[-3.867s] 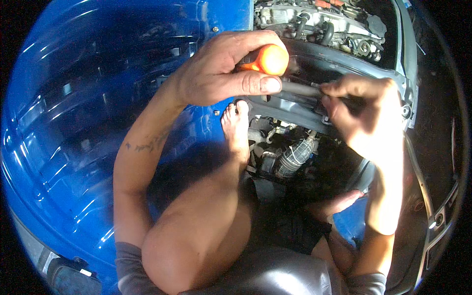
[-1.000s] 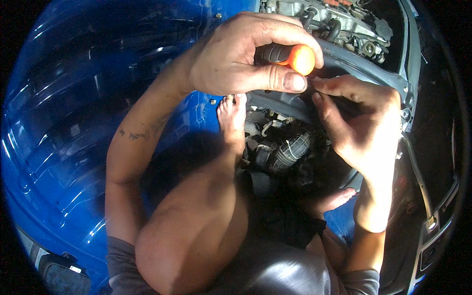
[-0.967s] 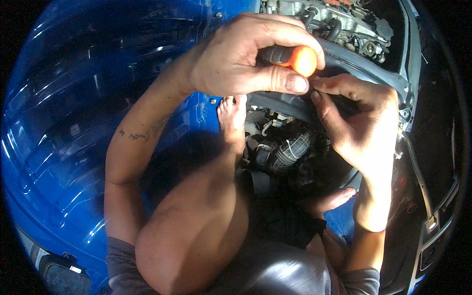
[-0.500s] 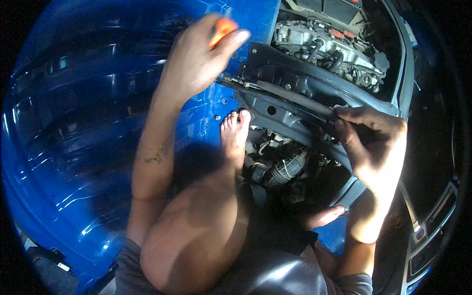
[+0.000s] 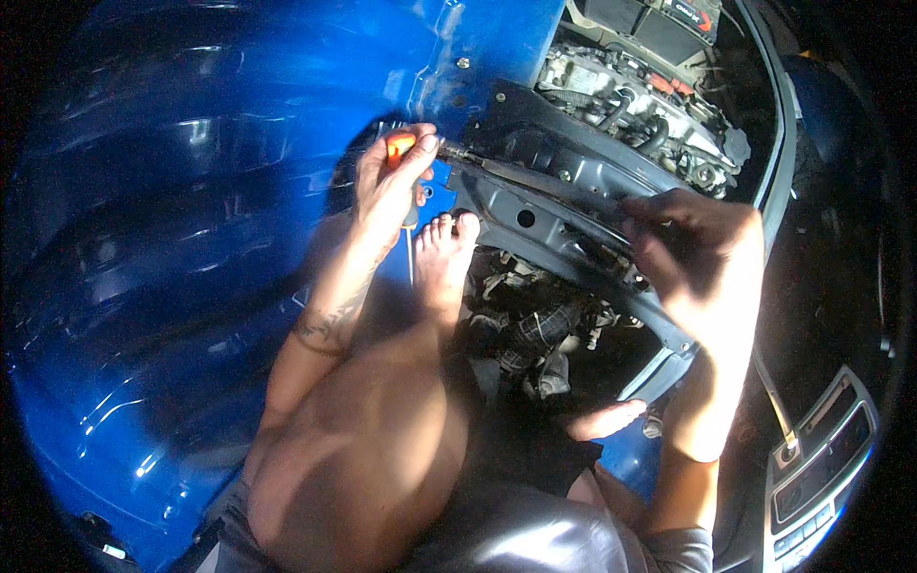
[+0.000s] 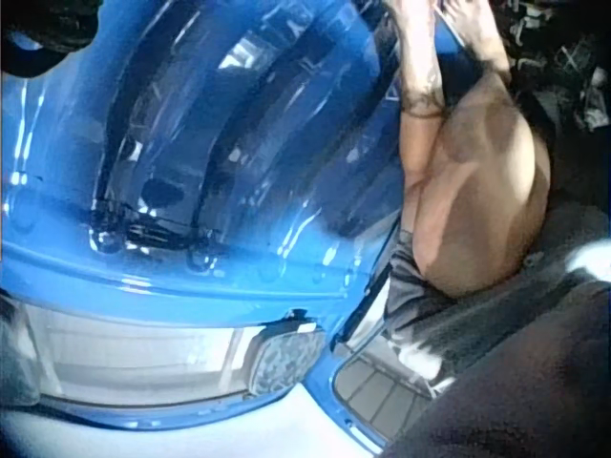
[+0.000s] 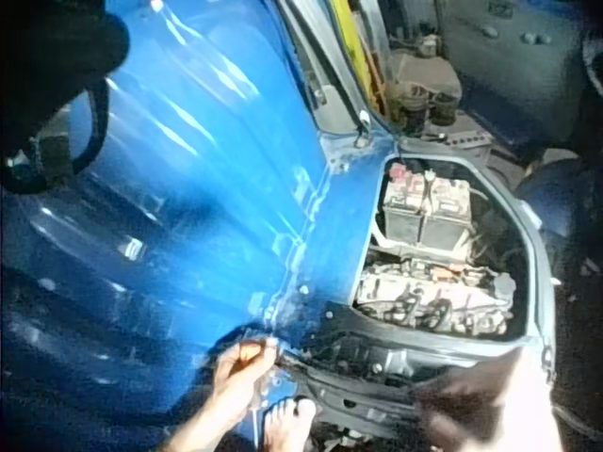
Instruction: The person manipulates a mechanical assembly near a vehicle's engine compartment, using a screwdriver and pliers to adjust cables and fasteners.
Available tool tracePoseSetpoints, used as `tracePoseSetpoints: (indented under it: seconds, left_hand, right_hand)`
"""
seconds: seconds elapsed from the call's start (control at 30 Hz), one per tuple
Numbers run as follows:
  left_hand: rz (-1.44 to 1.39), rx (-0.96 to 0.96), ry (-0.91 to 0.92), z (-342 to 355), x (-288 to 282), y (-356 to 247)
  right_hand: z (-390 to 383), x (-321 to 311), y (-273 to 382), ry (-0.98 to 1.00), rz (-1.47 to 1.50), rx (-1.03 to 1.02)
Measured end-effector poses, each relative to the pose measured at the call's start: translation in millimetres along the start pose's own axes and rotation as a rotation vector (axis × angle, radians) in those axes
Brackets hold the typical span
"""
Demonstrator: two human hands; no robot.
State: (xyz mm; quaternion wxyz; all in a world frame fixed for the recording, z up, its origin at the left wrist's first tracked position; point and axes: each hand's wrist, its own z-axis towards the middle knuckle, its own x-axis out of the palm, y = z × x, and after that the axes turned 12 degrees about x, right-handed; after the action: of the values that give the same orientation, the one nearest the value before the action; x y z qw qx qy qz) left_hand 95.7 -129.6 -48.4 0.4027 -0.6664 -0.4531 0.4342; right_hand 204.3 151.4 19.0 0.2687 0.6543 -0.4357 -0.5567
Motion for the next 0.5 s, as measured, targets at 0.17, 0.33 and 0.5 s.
tracePoseSetpoints:
  seconds: [0.17,0.33,0.5]
  left_hand:
    - [0.008,0.02,0.011,-1.8,-4.6,5.9]
    - [-0.042,-0.005,0.071,-1.3,-6.4,7.2]
    - [-0.124,-0.052,0.152,-0.3,-12.7,10.0]
  right_hand:
    - [-3.6,-23.0,13.8,-0.022,0.117,0.097]
    - [-2.7,-9.0,25.3,-0.044,-0.066,0.089]
    - [-1.7,3.4,16.2,-0.099,-0.092,0.096]
